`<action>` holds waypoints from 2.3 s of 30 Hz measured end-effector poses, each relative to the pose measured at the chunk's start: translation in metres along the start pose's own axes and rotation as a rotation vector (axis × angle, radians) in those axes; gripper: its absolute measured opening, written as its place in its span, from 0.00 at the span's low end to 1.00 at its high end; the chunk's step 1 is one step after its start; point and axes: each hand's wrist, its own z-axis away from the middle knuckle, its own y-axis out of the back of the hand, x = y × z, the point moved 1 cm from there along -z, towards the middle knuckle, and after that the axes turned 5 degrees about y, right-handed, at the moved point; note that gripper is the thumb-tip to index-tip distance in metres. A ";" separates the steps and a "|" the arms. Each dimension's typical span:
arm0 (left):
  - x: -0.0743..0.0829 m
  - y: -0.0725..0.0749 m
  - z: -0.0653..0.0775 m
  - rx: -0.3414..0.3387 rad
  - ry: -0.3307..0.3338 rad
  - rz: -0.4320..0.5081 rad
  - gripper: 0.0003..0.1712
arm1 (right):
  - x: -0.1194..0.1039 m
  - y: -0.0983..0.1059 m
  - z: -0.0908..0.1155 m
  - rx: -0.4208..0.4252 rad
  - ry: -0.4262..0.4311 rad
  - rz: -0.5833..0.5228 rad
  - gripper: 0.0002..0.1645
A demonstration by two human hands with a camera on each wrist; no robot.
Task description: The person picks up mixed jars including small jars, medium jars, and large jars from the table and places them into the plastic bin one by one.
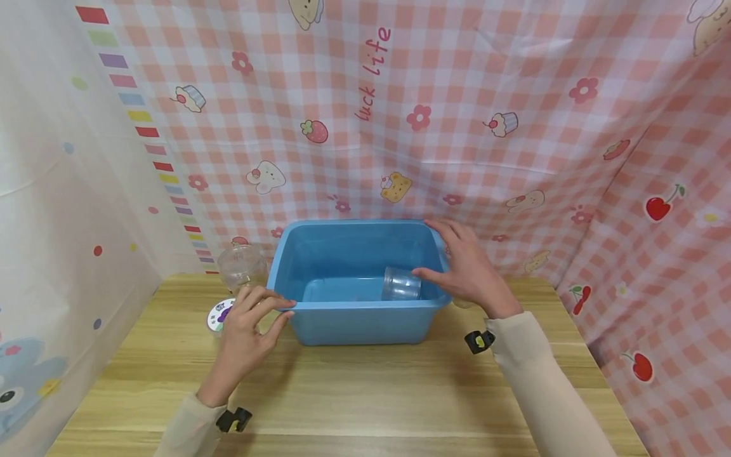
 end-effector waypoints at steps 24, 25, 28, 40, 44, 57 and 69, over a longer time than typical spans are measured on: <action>-0.001 0.000 0.001 -0.004 0.008 -0.001 0.07 | 0.043 0.001 0.017 0.138 -0.175 -0.081 0.64; -0.001 0.000 0.000 -0.004 0.007 -0.001 0.07 | 0.046 0.001 0.018 0.138 -0.193 -0.088 0.64; -0.001 0.000 0.000 -0.004 0.008 -0.003 0.07 | 0.053 0.000 0.021 0.133 -0.252 -0.103 0.64; -0.001 0.000 0.000 -0.007 0.002 -0.004 0.07 | 0.082 -0.013 0.035 0.104 -0.327 -0.154 0.62; -0.001 0.000 0.000 -0.005 -0.005 -0.003 0.07 | 0.091 -0.017 0.040 0.081 -0.376 -0.181 0.63; 0.000 0.000 0.000 -0.007 -0.003 -0.001 0.07 | 0.118 -0.042 0.048 0.060 -0.448 -0.294 0.62; -0.002 -0.001 0.001 -0.004 0.001 -0.007 0.07 | 0.134 -0.059 0.056 0.028 -0.501 -0.355 0.62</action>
